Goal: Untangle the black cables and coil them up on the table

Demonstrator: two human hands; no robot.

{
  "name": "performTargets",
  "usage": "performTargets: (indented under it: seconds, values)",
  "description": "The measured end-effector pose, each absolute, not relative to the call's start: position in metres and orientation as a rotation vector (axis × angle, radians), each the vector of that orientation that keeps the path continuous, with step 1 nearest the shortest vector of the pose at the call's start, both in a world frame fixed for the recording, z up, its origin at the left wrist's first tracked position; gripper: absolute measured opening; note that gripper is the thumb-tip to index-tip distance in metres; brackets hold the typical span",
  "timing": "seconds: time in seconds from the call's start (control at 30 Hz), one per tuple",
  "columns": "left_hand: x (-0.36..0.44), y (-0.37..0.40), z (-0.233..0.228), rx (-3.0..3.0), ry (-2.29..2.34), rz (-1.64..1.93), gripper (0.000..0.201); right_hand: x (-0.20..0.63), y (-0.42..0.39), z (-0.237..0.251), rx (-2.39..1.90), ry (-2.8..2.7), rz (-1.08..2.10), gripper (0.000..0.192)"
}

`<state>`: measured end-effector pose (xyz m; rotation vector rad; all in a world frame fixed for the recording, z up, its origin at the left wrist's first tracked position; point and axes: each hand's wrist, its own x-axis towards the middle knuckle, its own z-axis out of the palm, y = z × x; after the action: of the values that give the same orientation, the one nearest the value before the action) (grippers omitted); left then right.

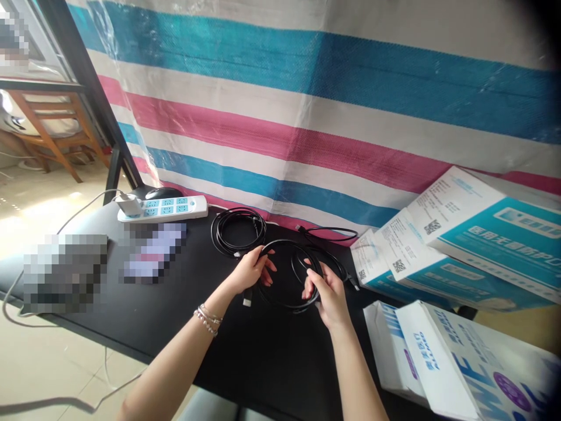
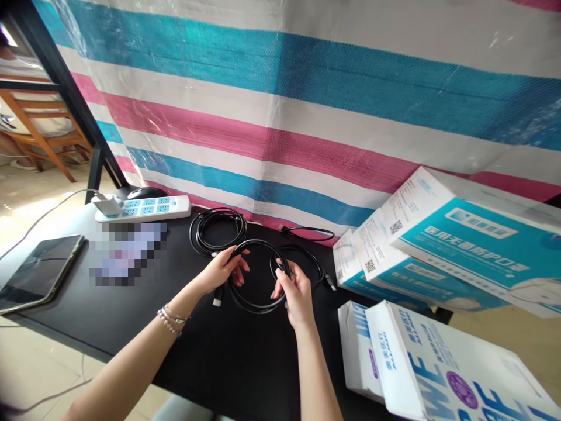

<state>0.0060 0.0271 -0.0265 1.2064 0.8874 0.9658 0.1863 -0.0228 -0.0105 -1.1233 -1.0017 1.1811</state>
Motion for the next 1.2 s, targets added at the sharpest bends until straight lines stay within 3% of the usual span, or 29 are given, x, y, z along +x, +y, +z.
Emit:
performTargets:
  seconds: [0.37,0.8,1.2]
  values:
    - [0.008,0.023,-0.016,1.069,0.829,1.074,0.022,0.190,-0.023,-0.007,-1.162,-1.107,1.177,0.043]
    - [0.005,0.023,-0.010,0.955,0.851,0.983,0.032,0.181,-0.020,-0.019,-1.124,-1.000,1.066,0.032]
    - [0.012,0.015,-0.006,0.868,0.903,0.807,0.016,0.180,-0.018,-0.030,-1.156,-1.029,0.816,0.027]
